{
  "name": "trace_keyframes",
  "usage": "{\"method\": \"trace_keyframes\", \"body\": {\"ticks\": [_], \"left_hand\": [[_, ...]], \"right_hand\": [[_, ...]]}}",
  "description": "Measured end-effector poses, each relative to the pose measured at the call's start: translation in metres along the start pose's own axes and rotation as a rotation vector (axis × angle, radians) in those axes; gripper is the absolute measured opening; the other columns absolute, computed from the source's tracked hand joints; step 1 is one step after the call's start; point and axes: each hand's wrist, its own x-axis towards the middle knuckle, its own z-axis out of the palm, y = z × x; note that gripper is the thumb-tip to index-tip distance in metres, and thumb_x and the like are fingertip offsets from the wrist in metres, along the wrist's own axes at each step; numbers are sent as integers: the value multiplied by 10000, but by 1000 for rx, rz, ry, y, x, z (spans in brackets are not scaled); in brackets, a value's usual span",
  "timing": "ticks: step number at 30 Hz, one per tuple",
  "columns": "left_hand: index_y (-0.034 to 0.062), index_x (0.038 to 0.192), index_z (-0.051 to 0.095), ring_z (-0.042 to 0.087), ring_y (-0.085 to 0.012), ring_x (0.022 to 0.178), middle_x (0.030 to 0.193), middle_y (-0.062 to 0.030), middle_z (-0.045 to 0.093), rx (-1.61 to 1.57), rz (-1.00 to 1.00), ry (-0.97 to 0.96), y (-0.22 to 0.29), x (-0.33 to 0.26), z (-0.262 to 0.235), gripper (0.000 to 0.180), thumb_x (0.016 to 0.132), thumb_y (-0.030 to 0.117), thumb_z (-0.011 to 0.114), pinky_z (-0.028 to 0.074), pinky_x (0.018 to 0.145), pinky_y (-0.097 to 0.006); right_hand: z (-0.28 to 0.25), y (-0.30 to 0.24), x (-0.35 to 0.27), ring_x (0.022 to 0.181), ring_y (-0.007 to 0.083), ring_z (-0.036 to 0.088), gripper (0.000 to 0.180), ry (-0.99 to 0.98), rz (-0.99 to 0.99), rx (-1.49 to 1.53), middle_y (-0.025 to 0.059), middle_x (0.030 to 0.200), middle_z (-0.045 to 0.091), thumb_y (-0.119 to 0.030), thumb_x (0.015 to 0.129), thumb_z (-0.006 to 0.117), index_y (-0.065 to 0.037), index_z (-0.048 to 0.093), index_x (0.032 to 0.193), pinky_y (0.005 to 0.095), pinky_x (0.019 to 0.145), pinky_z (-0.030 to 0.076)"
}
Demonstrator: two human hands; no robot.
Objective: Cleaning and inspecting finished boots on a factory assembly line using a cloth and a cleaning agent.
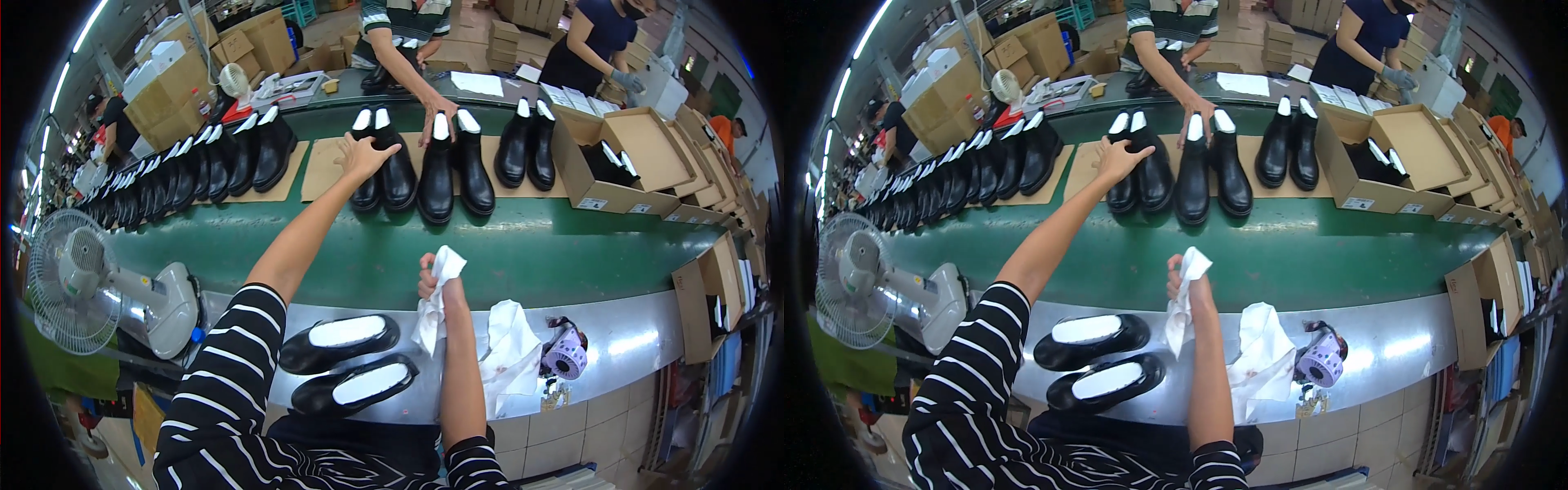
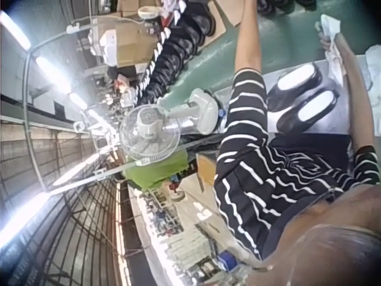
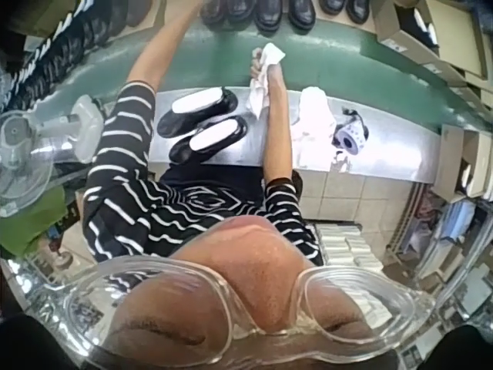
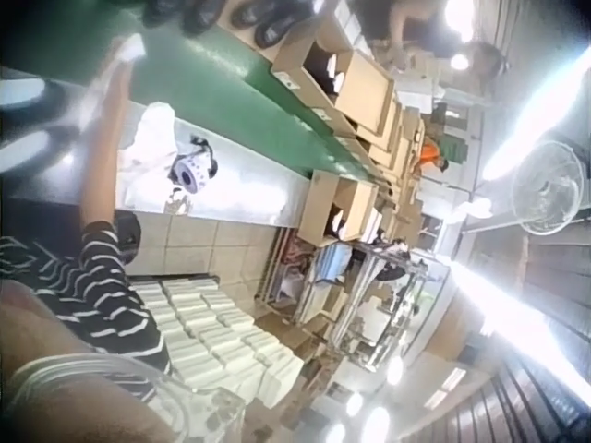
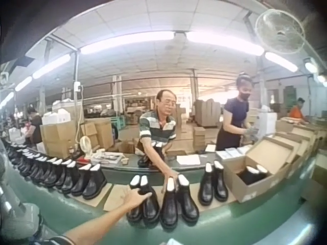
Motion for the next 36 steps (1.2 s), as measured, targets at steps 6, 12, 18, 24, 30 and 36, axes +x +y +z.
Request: {"method": "trace_keyframes", "body": {"ticks": [6,12,18,24,30,36], "left_hand": [[-8,1050,672,387,-459,1272,1393,-258,327,38,-138,141,29,16,16,636,690,499,802,408,958,-621],[-63,973,666,450,-443,1213,1382,-262,333,59,-62,225,12,34,1,576,719,436,804,444,949,-552],[-19,1066,678,443,-469,1235,1428,-292,294,92,-7,222,-37,39,-9,633,729,508,776,425,999,-521],[33,1211,623,357,-458,1330,1428,-309,322,-71,-30,92,-75,51,-50,674,752,509,748,363,1075,-469],[54,1203,614,577,-172,1094,1174,-58,631,-850,238,-245,-8,-84,-168,372,966,337,561,457,914,-346],[3,1073,633,568,-177,1114,1161,-106,626,-832,357,-125,-70,-268,-272,266,968,220,521,431,969,-321]], "right_hand": [[13,0,-1,412,54,193,356,27,-4,4,-72,545,209,-436,995,419,-91,489,939,256,387,149],[7,-6,-1,421,78,252,341,22,1,-30,-58,527,256,-412,990,417,-92,500,906,260,405,207],[5,-6,-3,425,77,258,303,24,6,-31,-61,529,259,-381,981,425,-97,499,904,262,410,219],[17,1,1,420,73,256,337,7,16,-67,-66,525,257,-412,997,409,-103,504,900,260,404,213],[-7,-6,-4,400,64,215,423,-48,-90,-81,-71,523,229,-500,999,413,-93,499,924,266,377,165],[-15,0,11,388,81,187,338,-226,-103,-63,-57,520,187,-405,999,428,-74,463,942,285,370,156]]}}
